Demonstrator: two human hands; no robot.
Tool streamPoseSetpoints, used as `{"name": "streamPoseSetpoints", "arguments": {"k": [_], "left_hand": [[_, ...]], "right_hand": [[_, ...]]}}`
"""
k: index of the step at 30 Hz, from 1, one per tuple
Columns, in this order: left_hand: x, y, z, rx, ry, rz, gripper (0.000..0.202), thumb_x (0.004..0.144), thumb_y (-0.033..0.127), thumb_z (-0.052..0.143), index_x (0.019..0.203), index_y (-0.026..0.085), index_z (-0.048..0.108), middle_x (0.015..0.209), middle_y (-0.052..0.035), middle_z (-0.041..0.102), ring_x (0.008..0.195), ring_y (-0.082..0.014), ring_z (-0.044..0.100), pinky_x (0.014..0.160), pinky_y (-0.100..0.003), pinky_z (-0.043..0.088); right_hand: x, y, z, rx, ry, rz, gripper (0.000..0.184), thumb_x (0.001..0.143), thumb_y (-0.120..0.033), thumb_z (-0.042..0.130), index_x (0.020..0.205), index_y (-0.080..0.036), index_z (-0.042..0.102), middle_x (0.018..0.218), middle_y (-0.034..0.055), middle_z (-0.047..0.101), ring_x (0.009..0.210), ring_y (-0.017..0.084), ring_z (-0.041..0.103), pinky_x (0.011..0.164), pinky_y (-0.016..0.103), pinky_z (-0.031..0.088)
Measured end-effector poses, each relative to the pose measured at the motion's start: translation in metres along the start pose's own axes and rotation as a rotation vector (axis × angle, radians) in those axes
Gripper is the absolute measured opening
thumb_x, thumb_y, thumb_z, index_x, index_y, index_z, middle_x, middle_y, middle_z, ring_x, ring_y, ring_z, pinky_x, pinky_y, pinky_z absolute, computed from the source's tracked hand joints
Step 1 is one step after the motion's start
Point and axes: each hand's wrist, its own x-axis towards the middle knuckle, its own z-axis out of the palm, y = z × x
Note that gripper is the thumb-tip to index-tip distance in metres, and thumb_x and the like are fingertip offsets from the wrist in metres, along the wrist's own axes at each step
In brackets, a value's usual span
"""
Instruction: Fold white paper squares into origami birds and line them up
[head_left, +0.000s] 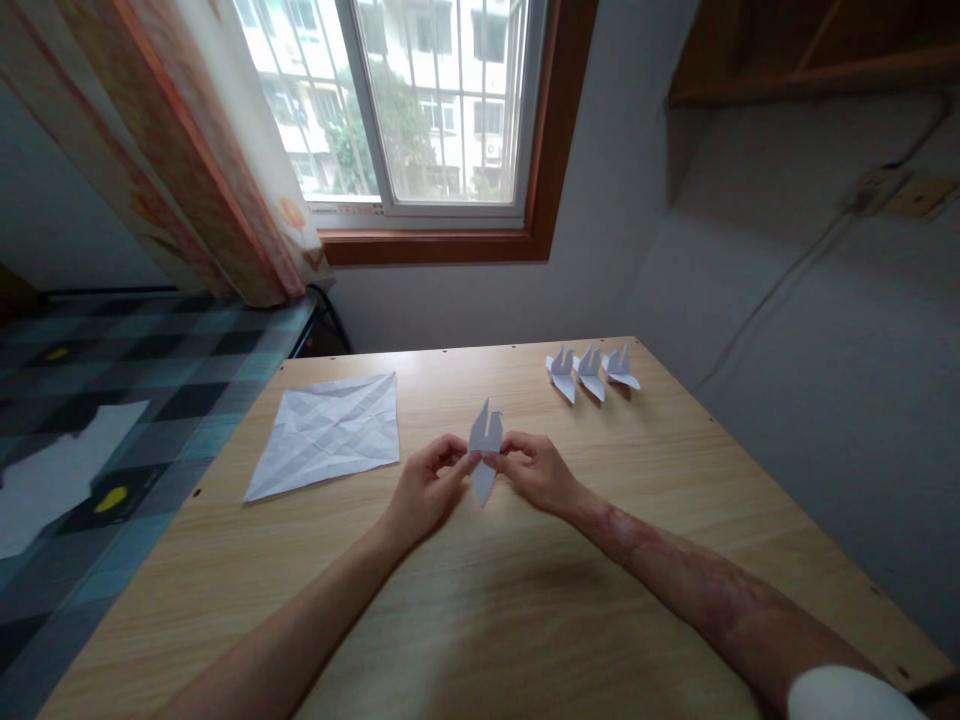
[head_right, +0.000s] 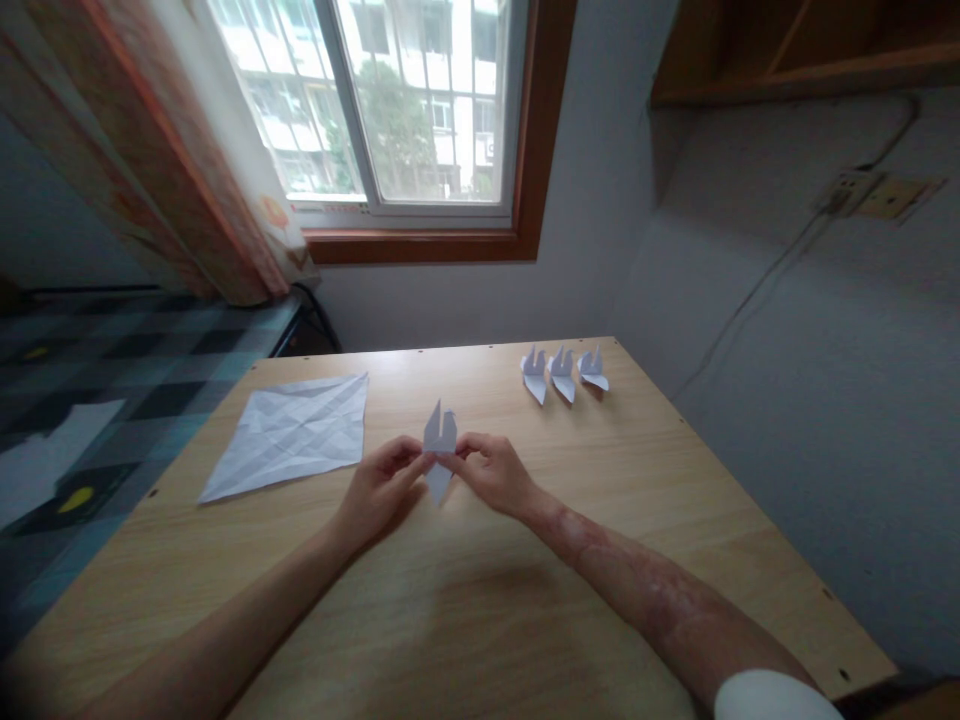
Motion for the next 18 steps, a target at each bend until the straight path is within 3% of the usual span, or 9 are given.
{"name": "streamPoseSetpoints", "arguments": {"k": [5,9,15,18], "left_hand": [[-0.001,0.002,0.001,-0.040,-0.049,-0.069,0.037,0.099,0.054,0.077,0.094,0.018,0.074,0.090,-0.0023,0.073,0.085,-0.0183,0.066,0.078,-0.027,0.052],[-0.003,0.006,0.002,-0.089,-0.121,-0.117,0.039,0.099,0.056,0.075,0.095,0.018,0.071,0.089,-0.0014,0.069,0.083,-0.0173,0.063,0.075,-0.026,0.049],[-0.004,0.015,0.002,-0.028,-0.238,-0.131,0.042,0.101,0.058,0.071,0.090,0.018,0.066,0.080,0.0011,0.060,0.073,-0.0143,0.054,0.064,-0.025,0.041],[-0.005,0.017,0.002,0.004,-0.245,-0.118,0.043,0.102,0.058,0.070,0.089,0.018,0.065,0.079,0.0012,0.059,0.073,-0.0148,0.054,0.065,-0.025,0.040]], "right_hand": [[-0.002,0.003,-0.001,0.069,-0.036,0.020,0.036,0.097,-0.051,0.082,0.078,-0.021,0.074,0.081,0.0009,0.076,0.078,0.019,0.068,0.077,0.030,0.051],[-0.002,0.006,-0.001,0.173,-0.100,0.059,0.040,0.101,-0.057,0.073,0.085,-0.020,0.075,0.085,0.0019,0.074,0.081,0.020,0.067,0.078,0.031,0.052],[0.001,0.009,-0.004,0.143,0.133,0.030,0.040,0.103,-0.058,0.072,0.088,-0.021,0.075,0.083,0.0015,0.070,0.080,0.019,0.064,0.078,0.031,0.052],[0.002,0.012,-0.006,0.148,0.174,0.022,0.041,0.105,-0.057,0.069,0.086,-0.022,0.076,0.080,0.0019,0.070,0.077,0.019,0.065,0.077,0.031,0.052]]}}
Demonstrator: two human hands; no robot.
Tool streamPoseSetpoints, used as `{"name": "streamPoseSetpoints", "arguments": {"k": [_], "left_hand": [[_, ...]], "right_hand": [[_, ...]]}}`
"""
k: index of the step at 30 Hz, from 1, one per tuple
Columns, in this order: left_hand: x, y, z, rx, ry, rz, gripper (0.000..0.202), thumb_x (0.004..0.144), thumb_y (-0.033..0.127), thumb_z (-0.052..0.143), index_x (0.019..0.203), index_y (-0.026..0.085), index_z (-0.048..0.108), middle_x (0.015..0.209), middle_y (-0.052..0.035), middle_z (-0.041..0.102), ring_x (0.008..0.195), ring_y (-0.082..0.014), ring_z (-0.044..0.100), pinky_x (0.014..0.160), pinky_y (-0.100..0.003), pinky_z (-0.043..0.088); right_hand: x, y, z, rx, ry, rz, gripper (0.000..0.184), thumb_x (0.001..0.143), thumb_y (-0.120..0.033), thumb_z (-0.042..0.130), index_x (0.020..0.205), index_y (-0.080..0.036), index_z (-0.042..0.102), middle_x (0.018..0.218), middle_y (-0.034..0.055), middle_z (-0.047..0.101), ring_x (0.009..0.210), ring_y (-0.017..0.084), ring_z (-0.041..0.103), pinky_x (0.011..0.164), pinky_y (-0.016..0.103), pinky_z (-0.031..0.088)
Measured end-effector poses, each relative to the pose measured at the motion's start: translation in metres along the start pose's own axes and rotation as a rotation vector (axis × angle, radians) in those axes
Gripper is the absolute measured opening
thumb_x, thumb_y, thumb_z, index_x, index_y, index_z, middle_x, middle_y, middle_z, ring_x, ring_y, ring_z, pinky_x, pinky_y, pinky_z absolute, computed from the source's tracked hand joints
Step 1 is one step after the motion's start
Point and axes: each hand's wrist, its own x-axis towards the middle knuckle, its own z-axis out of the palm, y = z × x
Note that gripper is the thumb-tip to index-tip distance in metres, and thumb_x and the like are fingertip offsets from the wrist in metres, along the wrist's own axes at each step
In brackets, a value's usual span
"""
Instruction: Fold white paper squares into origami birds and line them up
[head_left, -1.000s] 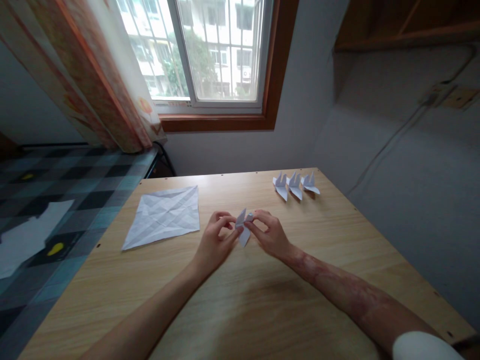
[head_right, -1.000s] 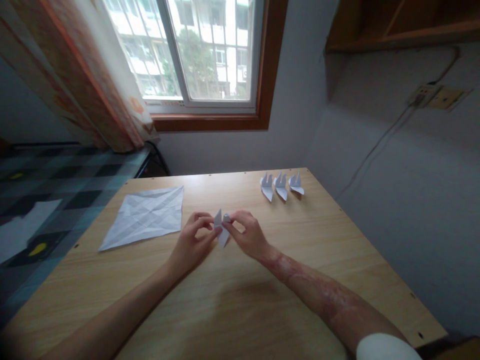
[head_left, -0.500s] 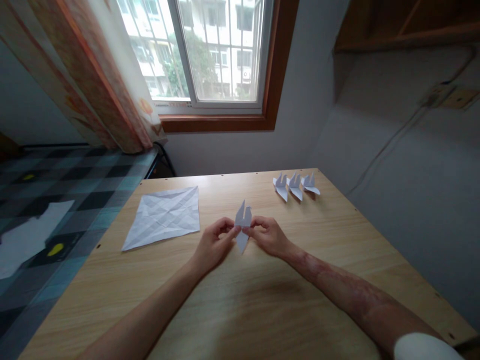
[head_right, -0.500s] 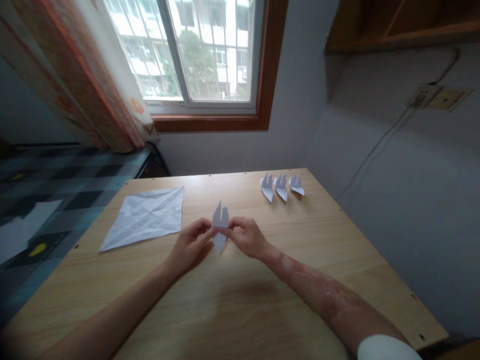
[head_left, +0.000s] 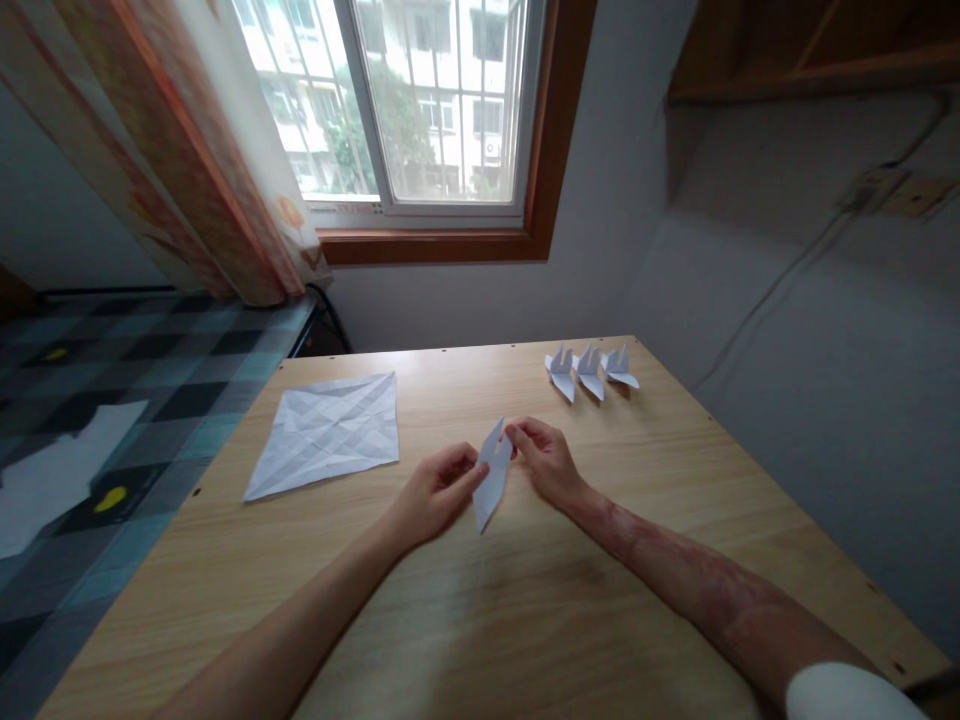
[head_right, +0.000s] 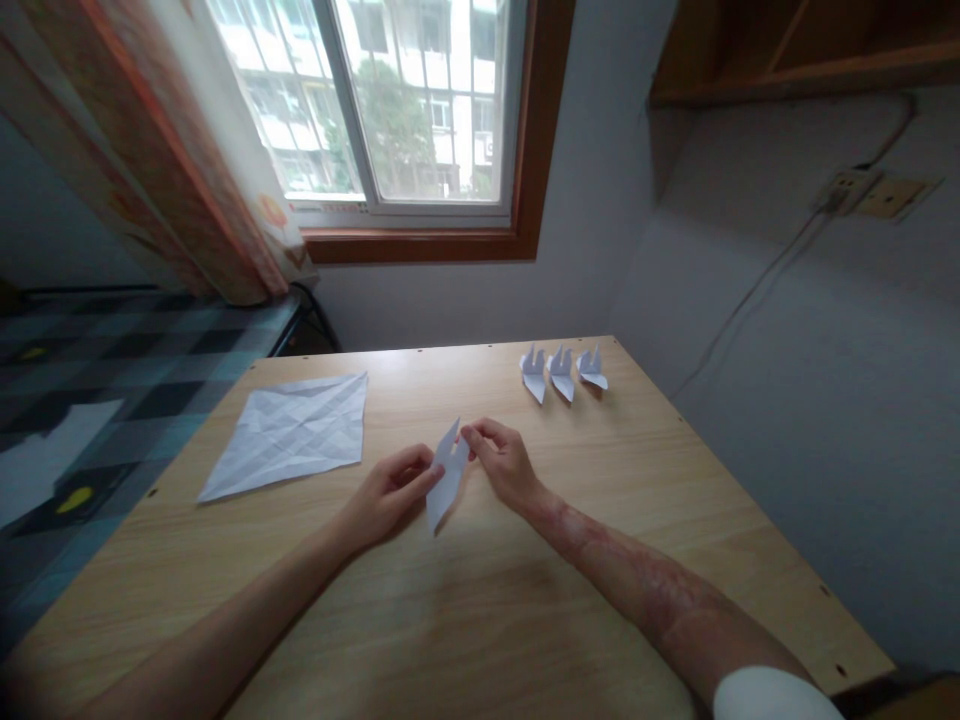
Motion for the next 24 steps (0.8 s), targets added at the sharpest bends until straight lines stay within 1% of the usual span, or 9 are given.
{"name": "streamPoseSetpoints", "arguments": {"k": [6,8,11,13,15,17,19,21,24], "left_hand": [[0.000,-0.002,-0.001,0.027,0.016,0.007,0.042,0.102,0.058,0.070,0.088,0.019,0.066,0.078,0.0005,0.061,0.073,-0.0156,0.055,0.065,-0.026,0.042],[0.002,-0.004,-0.001,-0.008,0.037,0.017,0.041,0.101,0.058,0.071,0.090,0.018,0.068,0.080,-0.0002,0.063,0.074,-0.0160,0.057,0.067,-0.026,0.044],[0.005,-0.009,-0.002,-0.065,0.105,0.039,0.041,0.101,0.058,0.072,0.095,0.018,0.073,0.085,-0.0017,0.069,0.078,-0.0172,0.061,0.073,-0.027,0.049],[0.008,-0.012,-0.004,-0.081,0.166,0.052,0.040,0.101,0.058,0.072,0.097,0.019,0.075,0.089,-0.0028,0.072,0.083,-0.0185,0.064,0.077,-0.029,0.051],[0.010,-0.015,-0.007,-0.079,0.213,0.070,0.038,0.101,0.057,0.073,0.096,0.019,0.076,0.091,-0.0034,0.073,0.086,-0.0192,0.065,0.080,-0.029,0.053],[0.011,-0.017,-0.010,-0.071,0.234,0.087,0.037,0.101,0.056,0.072,0.093,0.020,0.076,0.090,-0.0035,0.071,0.086,-0.0191,0.065,0.080,-0.029,0.053],[0.012,-0.018,-0.012,-0.066,0.231,0.097,0.040,0.103,0.057,0.070,0.089,0.021,0.076,0.089,-0.0041,0.070,0.087,-0.0196,0.065,0.083,-0.030,0.054],[0.012,-0.019,-0.013,-0.064,0.207,0.098,0.043,0.103,0.060,0.068,0.088,0.021,0.076,0.092,-0.0058,0.072,0.092,-0.0217,0.068,0.088,-0.033,0.056],[0.013,-0.021,-0.011,-0.093,0.194,0.057,0.041,0.101,0.061,0.070,0.098,0.021,0.074,0.097,-0.0062,0.076,0.095,-0.0227,0.072,0.089,-0.034,0.058]], "right_hand": [[0.000,-0.002,0.001,-0.014,0.021,-0.017,0.045,0.107,-0.062,0.063,0.089,-0.023,0.076,0.081,0.0029,0.071,0.075,0.019,0.063,0.075,0.032,0.054],[0.000,-0.005,0.001,-0.019,-0.013,-0.007,0.050,0.109,-0.066,0.057,0.090,-0.023,0.075,0.083,0.0032,0.072,0.076,0.020,0.065,0.078,0.033,0.057],[0.000,-0.009,0.001,-0.021,-0.118,0.009,0.056,0.112,-0.067,0.046,0.097,-0.022,0.076,0.080,0.0026,0.070,0.079,0.021,0.069,0.085,0.035,0.058],[0.000,-0.011,0.002,-0.008,-0.215,0.008,0.050,0.111,-0.065,0.050,0.107,-0.022,0.076,0.083,0.0022,0.071,0.082,0.021,0.070,0.087,0.035,0.059],[-0.002,-0.014,0.003,0.009,-0.302,-0.015,0.041,0.108,-0.060,0.060,0.117,-0.022,0.075,0.095,0.0034,0.075,0.089,0.021,0.073,0.090,0.034,0.060],[-0.003,-0.016,0.006,-0.006,-0.349,-0.057,0.035,0.106,-0.053,0.067,0.121,-0.022,0.075,0.107,0.0052,0.078,0.097,0.021,0.074,0.095,0.035,0.060],[-0.003,-0.017,0.009,-0.061,-0.352,-0.088,0.031,0.105,-0.048,0.071,0.118,-0.021,0.076,0.109,0.0060,0.079,0.099,0.021,0.075,0.097,0.035,0.060],[-0.003,-0.016,0.011,-0.121,-0.324,-0.096,0.027,0.104,-0.047,0.072,0.111,-0.021,0.078,0.105,0.0054,0.081,0.096,0.021,0.075,0.093,0.033,0.060],[-0.003,-0.013,0.010,-0.198,-0.238,-0.103,0.025,0.106,-0.044,0.069,0.101,-0.022,0.080,0.099,0.0041,0.082,0.090,0.021,0.075,0.085,0.031,0.059]]}}
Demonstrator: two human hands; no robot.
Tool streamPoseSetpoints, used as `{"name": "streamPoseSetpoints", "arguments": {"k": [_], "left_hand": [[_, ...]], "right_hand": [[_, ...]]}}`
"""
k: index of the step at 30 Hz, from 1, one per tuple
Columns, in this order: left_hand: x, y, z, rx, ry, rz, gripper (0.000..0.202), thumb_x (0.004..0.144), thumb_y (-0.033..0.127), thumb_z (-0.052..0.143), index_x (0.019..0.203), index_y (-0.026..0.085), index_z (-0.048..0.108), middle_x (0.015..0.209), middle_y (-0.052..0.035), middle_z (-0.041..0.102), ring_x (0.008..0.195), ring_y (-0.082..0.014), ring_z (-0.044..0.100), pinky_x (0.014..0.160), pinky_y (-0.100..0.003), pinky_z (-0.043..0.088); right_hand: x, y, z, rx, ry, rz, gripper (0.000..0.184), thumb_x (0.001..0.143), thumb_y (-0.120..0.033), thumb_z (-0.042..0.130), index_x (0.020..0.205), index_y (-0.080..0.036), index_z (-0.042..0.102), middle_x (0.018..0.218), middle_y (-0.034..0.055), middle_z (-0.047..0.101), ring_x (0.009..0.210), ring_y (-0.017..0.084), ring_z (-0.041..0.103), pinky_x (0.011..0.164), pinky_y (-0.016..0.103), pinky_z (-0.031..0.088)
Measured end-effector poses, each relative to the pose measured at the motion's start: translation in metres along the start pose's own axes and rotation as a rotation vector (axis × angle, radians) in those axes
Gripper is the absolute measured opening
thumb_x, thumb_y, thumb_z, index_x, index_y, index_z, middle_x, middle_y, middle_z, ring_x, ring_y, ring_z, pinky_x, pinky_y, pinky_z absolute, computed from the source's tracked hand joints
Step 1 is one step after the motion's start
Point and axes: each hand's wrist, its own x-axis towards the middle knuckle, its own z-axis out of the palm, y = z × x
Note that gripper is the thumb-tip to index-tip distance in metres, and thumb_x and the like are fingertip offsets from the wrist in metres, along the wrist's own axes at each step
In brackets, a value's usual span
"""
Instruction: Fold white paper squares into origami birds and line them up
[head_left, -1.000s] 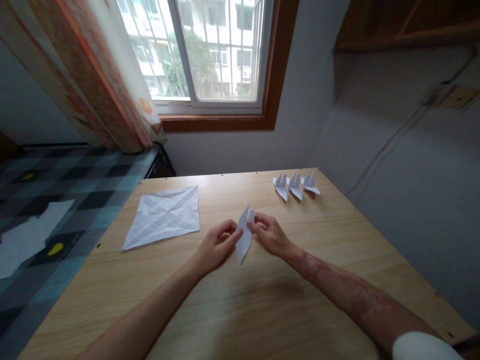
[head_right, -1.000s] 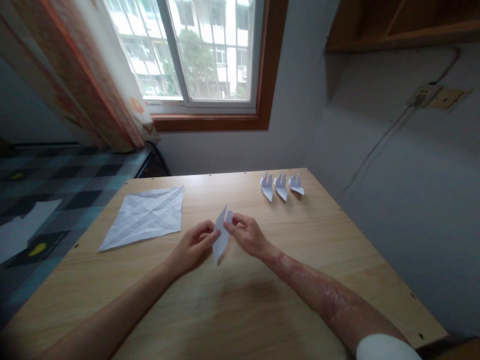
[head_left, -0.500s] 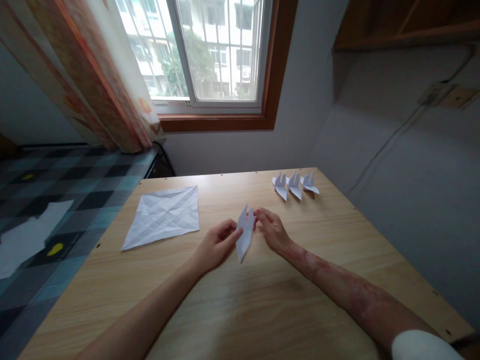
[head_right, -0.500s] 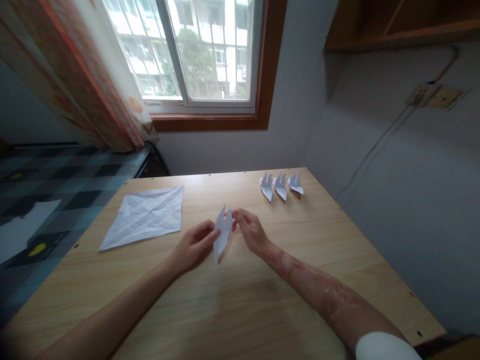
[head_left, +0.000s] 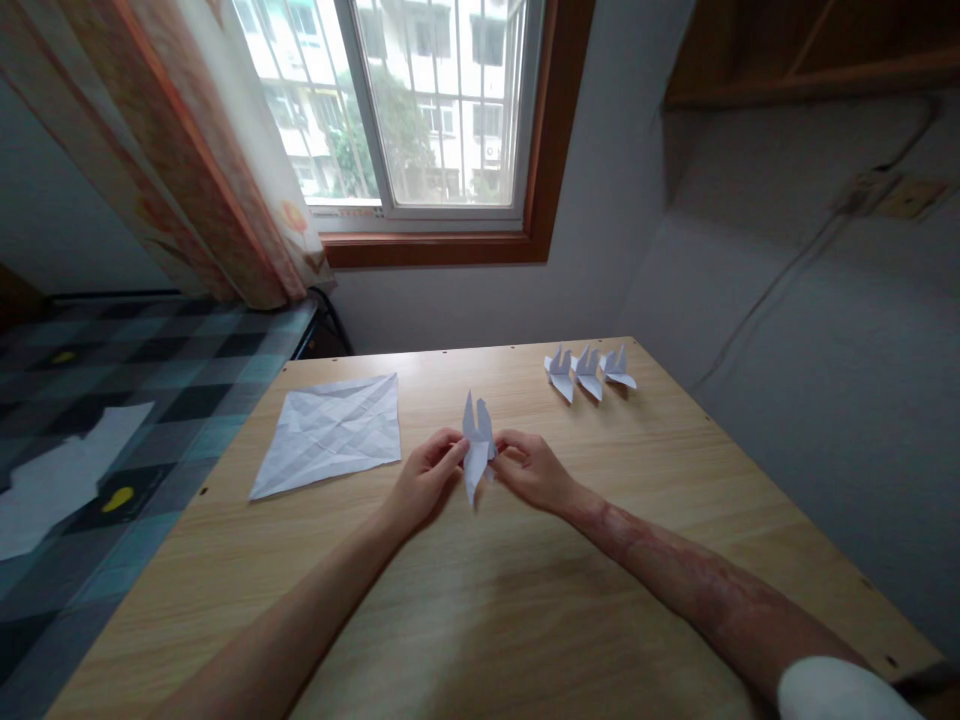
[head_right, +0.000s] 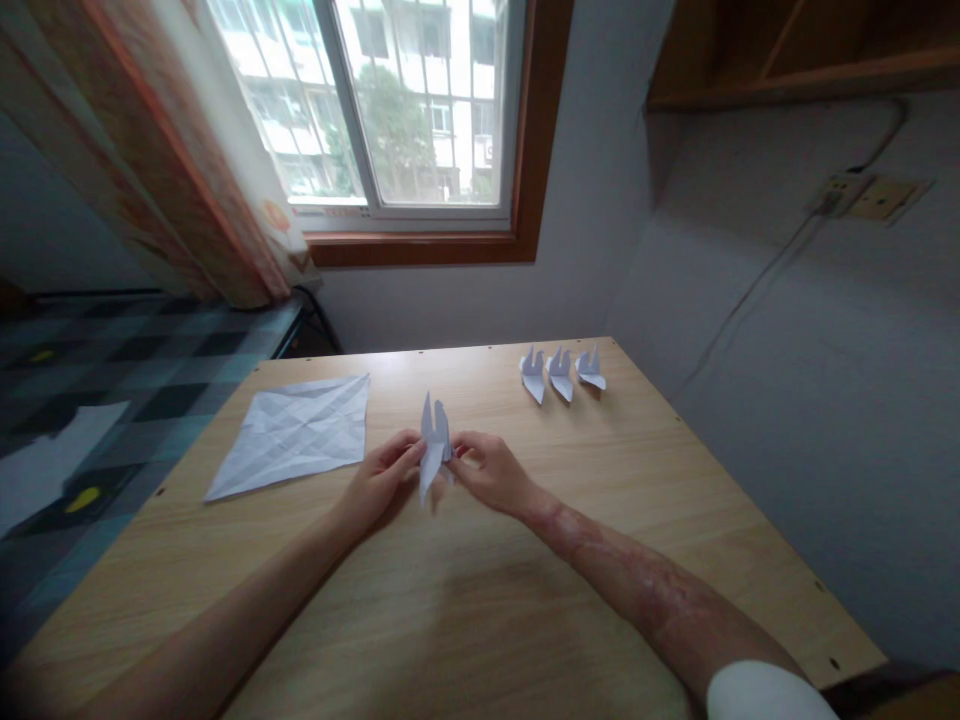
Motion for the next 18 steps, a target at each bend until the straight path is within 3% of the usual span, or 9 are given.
{"name": "streamPoseSetpoints", "arguments": {"k": [3,7,10,13,15,18], "left_hand": [[-0.002,-0.002,0.002,-0.031,0.089,-0.055,0.043,0.097,0.062,0.075,0.107,0.021,0.068,0.098,-0.0035,0.076,0.086,-0.0197,0.073,0.079,-0.031,0.058],[-0.008,0.005,0.001,0.032,0.136,0.028,0.044,0.102,0.065,0.067,0.108,0.021,0.064,0.096,-0.0035,0.076,0.084,-0.0196,0.075,0.079,-0.031,0.058],[-0.014,0.015,-0.002,0.152,0.073,0.098,0.040,0.102,0.058,0.071,0.115,0.021,0.065,0.102,-0.0059,0.077,0.081,-0.0196,0.076,0.074,-0.030,0.058],[-0.017,0.021,-0.005,0.313,0.055,0.209,0.037,0.100,0.049,0.073,0.123,0.021,0.068,0.114,-0.0090,0.080,0.086,-0.0210,0.078,0.083,-0.034,0.062],[-0.017,0.020,-0.007,0.423,0.080,0.268,0.036,0.098,0.045,0.076,0.124,0.021,0.071,0.116,-0.0097,0.081,0.088,-0.0220,0.078,0.088,-0.036,0.063],[-0.016,0.017,-0.012,0.574,0.123,0.296,0.023,0.103,0.041,0.070,0.116,0.024,0.078,0.111,-0.0086,0.084,0.087,-0.0219,0.078,0.083,-0.034,0.063]], "right_hand": [[-0.002,0.004,-0.001,-0.118,0.108,-0.009,0.021,0.107,-0.037,0.067,0.098,-0.024,0.081,0.093,0.0028,0.083,0.085,0.021,0.075,0.082,0.031,0.057],[-0.004,0.008,-0.003,-0.288,0.219,-0.030,0.014,0.104,-0.035,0.071,0.098,-0.026,0.081,0.088,0.0023,0.082,0.077,0.021,0.072,0.077,0.032,0.054],[-0.004,0.008,-0.005,-0.389,0.229,-0.080,0.010,0.101,-0.030,0.073,0.094,-0.026,0.079,0.085,0.0024,0.081,0.076,0.021,0.071,0.080,0.034,0.053],[-0.003,0.006,-0.008,-0.435,0.217,-0.131,0.008,0.099,-0.025,0.073,0.093,-0.026,0.078,0.085,0.0022,0.080,0.077,0.021,0.071,0.084,0.036,0.051],[-0.002,0.004,-0.010,-0.443,0.200,-0.156,0.009,0.100,-0.026,0.073,0.092,-0.026,0.077,0.084,0.0023,0.080,0.077,0.021,0.070,0.085,0.036,0.051],[0.000,0.001,-0.011,-0.450,0.177,-0.189,0.014,0.103,-0.030,0.072,0.090,-0.025,0.077,0.080,0.0027,0.077,0.077,0.022,0.069,0.084,0.037,0.050]]}}
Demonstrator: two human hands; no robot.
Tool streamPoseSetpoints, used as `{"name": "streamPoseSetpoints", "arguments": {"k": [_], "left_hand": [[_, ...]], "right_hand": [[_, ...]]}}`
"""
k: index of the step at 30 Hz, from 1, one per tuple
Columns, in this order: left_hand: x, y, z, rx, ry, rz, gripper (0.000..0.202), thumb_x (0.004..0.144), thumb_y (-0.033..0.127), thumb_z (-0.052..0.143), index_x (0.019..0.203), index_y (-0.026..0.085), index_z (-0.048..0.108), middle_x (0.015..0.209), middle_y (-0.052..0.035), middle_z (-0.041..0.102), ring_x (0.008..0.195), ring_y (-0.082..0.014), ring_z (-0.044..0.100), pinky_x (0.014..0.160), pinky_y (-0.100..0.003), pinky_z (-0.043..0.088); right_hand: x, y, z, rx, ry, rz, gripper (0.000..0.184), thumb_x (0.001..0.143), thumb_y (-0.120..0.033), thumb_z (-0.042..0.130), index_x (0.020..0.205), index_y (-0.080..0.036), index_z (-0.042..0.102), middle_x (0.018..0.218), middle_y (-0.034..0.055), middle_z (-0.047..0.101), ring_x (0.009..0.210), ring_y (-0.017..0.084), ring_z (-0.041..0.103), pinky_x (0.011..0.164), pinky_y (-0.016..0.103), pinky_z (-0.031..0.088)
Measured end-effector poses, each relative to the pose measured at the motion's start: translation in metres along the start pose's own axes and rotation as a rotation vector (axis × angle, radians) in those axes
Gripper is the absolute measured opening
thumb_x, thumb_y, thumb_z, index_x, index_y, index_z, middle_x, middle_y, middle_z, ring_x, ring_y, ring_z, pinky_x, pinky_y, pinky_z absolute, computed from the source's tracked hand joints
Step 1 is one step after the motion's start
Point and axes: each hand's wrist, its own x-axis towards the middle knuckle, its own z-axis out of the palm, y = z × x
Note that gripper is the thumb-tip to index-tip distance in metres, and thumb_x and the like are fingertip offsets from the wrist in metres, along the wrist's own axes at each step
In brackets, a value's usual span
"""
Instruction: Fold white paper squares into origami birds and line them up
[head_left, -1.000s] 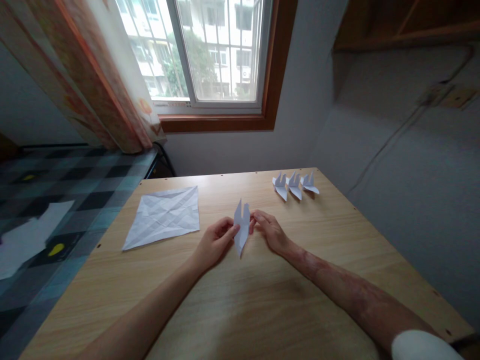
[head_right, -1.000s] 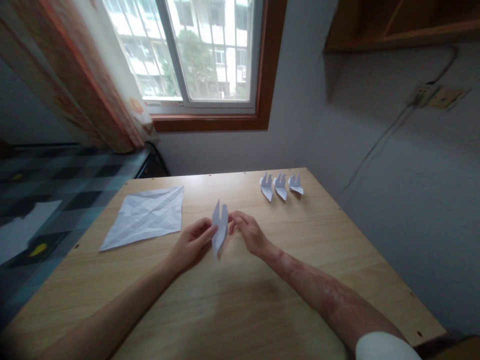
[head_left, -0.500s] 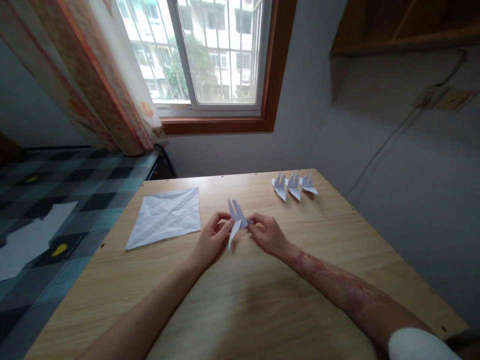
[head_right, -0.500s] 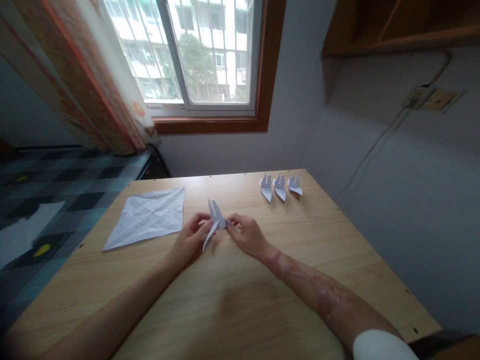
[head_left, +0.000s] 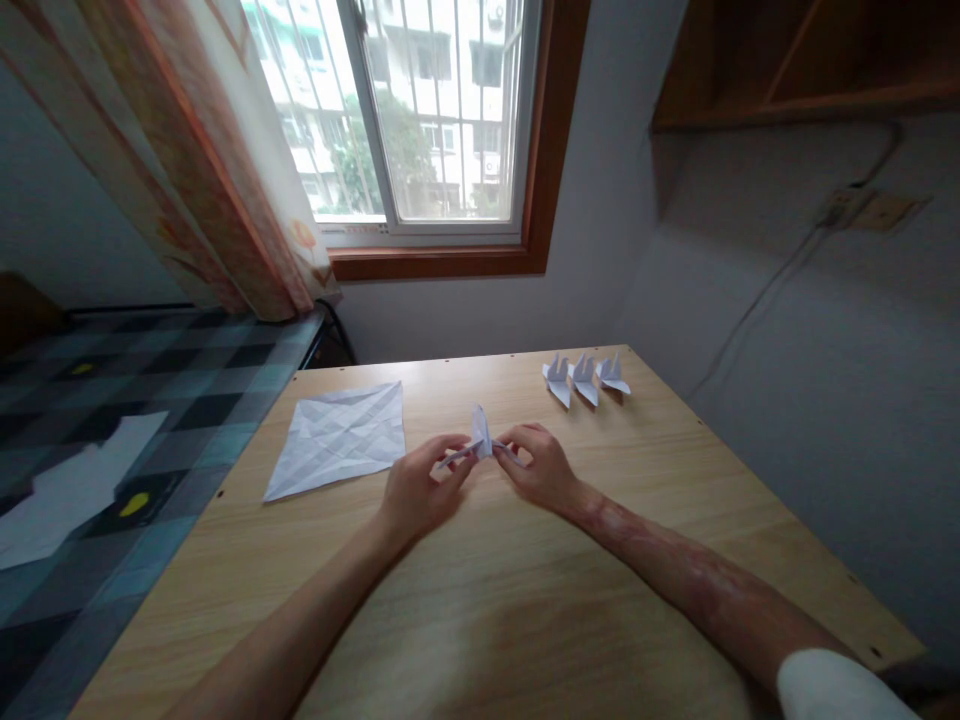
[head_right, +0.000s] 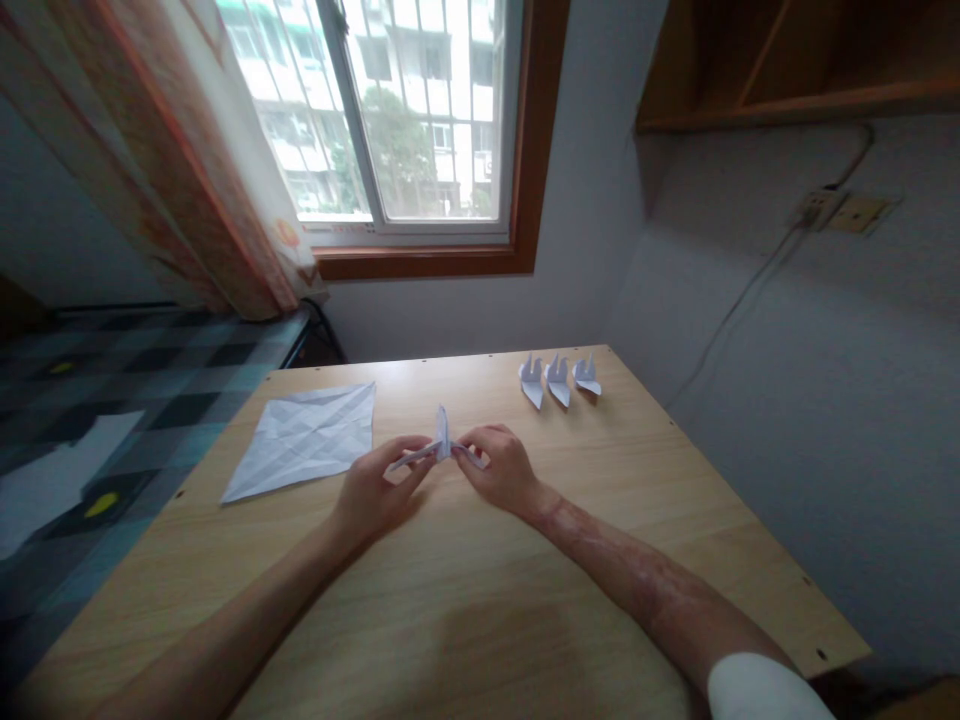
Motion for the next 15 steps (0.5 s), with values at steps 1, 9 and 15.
{"name": "streamPoseSetpoints", "arguments": {"k": [1,9,15], "left_hand": [[0.000,-0.002,-0.002,0.044,-0.010,0.025,0.022,0.106,0.039,0.066,0.114,0.025,0.080,0.108,-0.0081,0.084,0.088,-0.0216,0.077,0.081,-0.032,0.062],[0.008,-0.015,-0.019,0.086,-0.095,0.113,0.025,0.107,0.035,0.062,0.113,0.029,0.085,0.101,-0.0060,0.084,0.082,-0.0187,0.077,0.068,-0.023,0.056],[0.010,-0.021,-0.019,0.084,-0.123,0.125,0.026,0.107,0.036,0.063,0.115,0.028,0.086,0.105,-0.0077,0.085,0.086,-0.0199,0.079,0.073,-0.024,0.058]], "right_hand": [[0.001,0.000,0.000,0.001,-0.007,-0.007,0.016,0.103,-0.030,0.072,0.090,-0.025,0.077,0.080,0.0030,0.077,0.078,0.022,0.069,0.085,0.036,0.050],[0.009,0.015,-0.005,0.012,-0.057,-0.019,0.023,0.107,-0.036,0.072,0.090,-0.023,0.079,0.084,0.0034,0.078,0.081,0.021,0.069,0.085,0.035,0.048],[0.011,0.019,-0.014,0.015,-0.086,-0.078,0.022,0.108,-0.037,0.073,0.094,-0.025,0.083,0.089,0.0044,0.080,0.088,0.021,0.072,0.090,0.036,0.047]]}}
